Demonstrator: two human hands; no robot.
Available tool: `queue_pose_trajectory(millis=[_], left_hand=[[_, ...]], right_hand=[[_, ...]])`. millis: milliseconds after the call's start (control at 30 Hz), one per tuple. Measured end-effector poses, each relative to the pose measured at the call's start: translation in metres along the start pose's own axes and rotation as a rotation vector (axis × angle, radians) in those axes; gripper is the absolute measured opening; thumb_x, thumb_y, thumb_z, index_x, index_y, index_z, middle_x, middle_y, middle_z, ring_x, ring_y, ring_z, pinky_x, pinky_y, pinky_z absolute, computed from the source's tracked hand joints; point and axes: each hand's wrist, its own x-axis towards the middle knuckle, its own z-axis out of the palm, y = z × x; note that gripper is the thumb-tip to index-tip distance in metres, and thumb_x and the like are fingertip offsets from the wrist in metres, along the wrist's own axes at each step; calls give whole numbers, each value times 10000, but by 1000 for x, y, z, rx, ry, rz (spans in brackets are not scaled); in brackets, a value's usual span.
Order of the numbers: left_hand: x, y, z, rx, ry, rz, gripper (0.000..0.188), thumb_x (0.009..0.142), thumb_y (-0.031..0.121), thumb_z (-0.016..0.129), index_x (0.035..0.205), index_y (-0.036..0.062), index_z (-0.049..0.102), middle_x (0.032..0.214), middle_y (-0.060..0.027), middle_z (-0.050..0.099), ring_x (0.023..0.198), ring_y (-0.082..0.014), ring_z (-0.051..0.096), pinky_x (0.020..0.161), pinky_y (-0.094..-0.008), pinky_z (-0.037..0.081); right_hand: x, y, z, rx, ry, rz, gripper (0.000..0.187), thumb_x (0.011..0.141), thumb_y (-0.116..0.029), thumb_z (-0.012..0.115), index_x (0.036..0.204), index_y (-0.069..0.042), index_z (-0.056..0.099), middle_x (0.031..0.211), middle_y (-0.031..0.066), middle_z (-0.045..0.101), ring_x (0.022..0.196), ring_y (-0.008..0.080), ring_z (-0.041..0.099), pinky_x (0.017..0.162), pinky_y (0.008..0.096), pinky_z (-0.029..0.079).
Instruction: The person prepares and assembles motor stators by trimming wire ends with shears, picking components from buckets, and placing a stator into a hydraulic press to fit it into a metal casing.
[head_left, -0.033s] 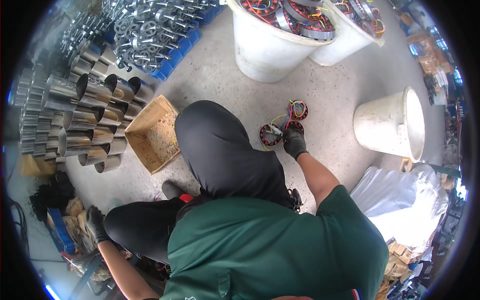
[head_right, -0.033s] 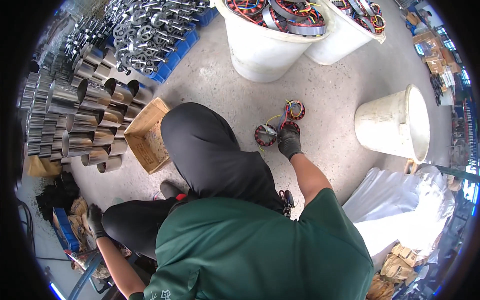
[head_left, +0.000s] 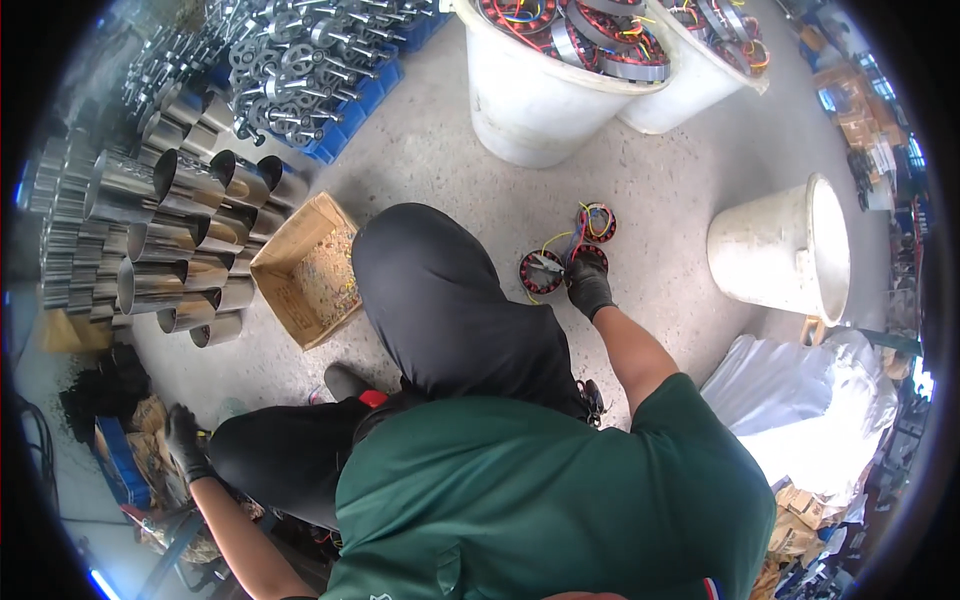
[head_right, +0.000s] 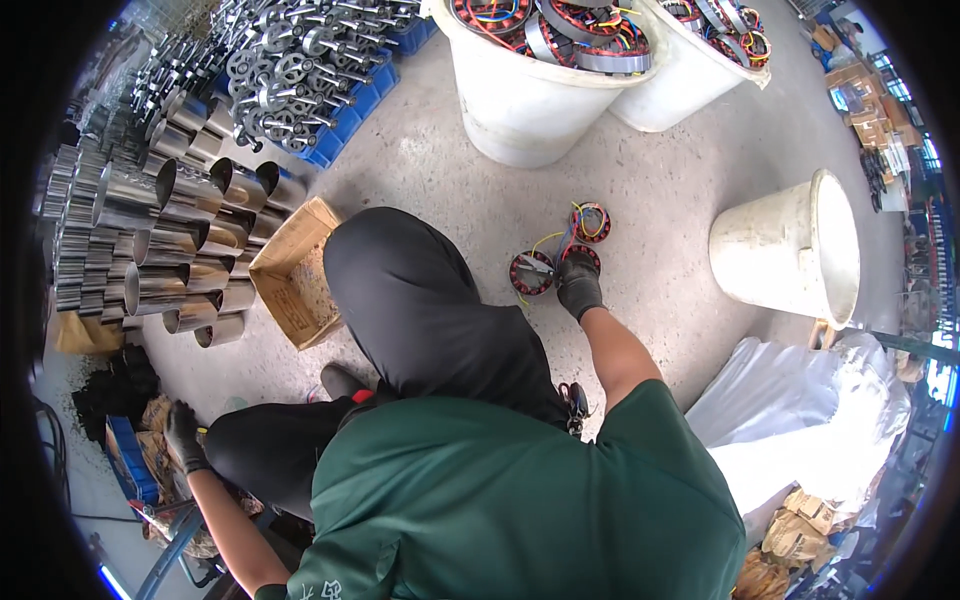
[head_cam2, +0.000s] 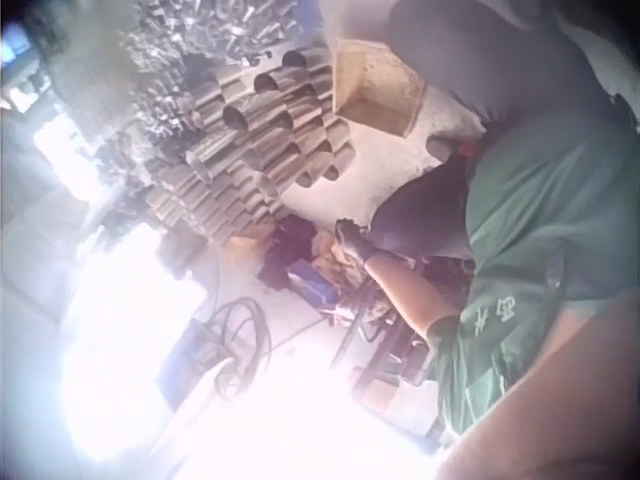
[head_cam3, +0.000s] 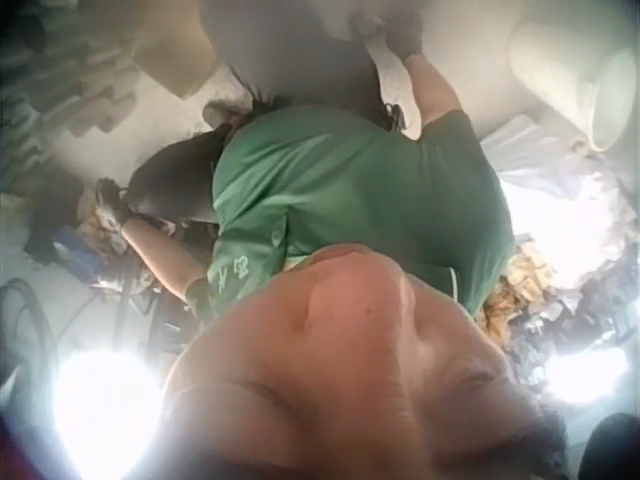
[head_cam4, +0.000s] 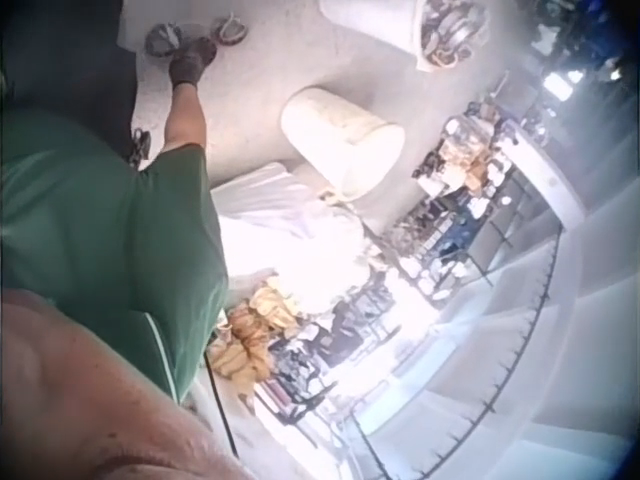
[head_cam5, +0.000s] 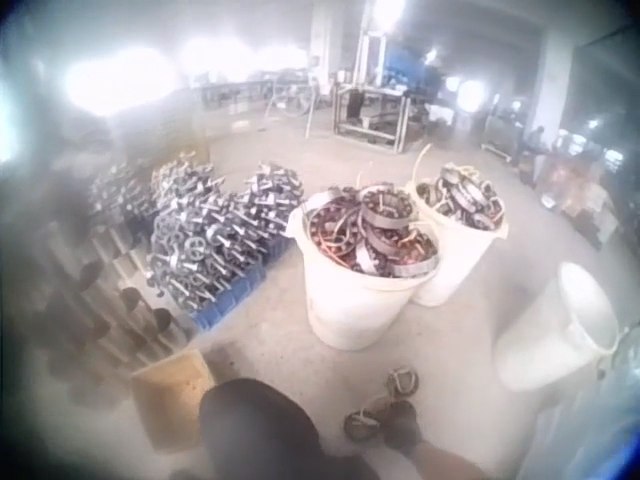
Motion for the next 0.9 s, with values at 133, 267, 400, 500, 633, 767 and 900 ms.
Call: queue_pose_trajectory(millis=[133,267,400,500,633,767,900], left_hand=[[-35,118,174,49,-6,96,335,972,241,586,1249,59,637,1170,-64,682,1041,-186,651,855,-299,499],[-65,151,266,-51,-258,253,305,998,243,569,1214,44,650,1132,-63,686,1046,-170,649,884,-301,507],[-82,124,335,-6,-387,254,237,974,194,613,1153,50,673,1038,-55,701,927,-134,650,801,-266,503],[-91,103,339,152,-406,134,226,951,183,640,1129,50,682,972,-29,695,853,-111,626,745,-253,476],[-94,102,359,150,-511,211,230,963,166,621,1147,40,680,964,-32,694,870,-113,615,777,-259,467],[-91,94,367,198,-523,217,195,959,90,619,1130,16,676,939,-19,682,855,-102,594,779,-256,472],[-89,81,370,288,-544,305,195,949,105,639,1110,2,680,974,-50,703,892,-127,631,833,-285,507]], right_hand=[[-2,12,0,30,-80,160,189,814,-156,641,984,-85,598,966,232,651,941,437,620,791,519,489],[37,2,-21,151,-133,303,181,841,-152,597,1006,-80,583,910,194,670,894,386,640,751,454,500],[63,75,-3,822,116,693,236,926,-288,580,987,-60,591,841,87,654,806,250,617,729,361,490],[100,42,-28,1494,49,714,357,952,-352,469,1070,-47,611,993,135,663,922,254,623,822,394,512],[129,60,-15,1328,71,308,311,946,-216,442,1128,-44,627,1075,106,696,990,262,653,897,400,530],[187,-36,-24,1481,45,341,302,983,-261,414,1035,-42,616,798,70,677,697,224,662,631,382,553],[241,-163,-71,1481,-120,259,314,969,-313,439,1007,-40,590,727,58,629,601,202,608,544,382,507]])
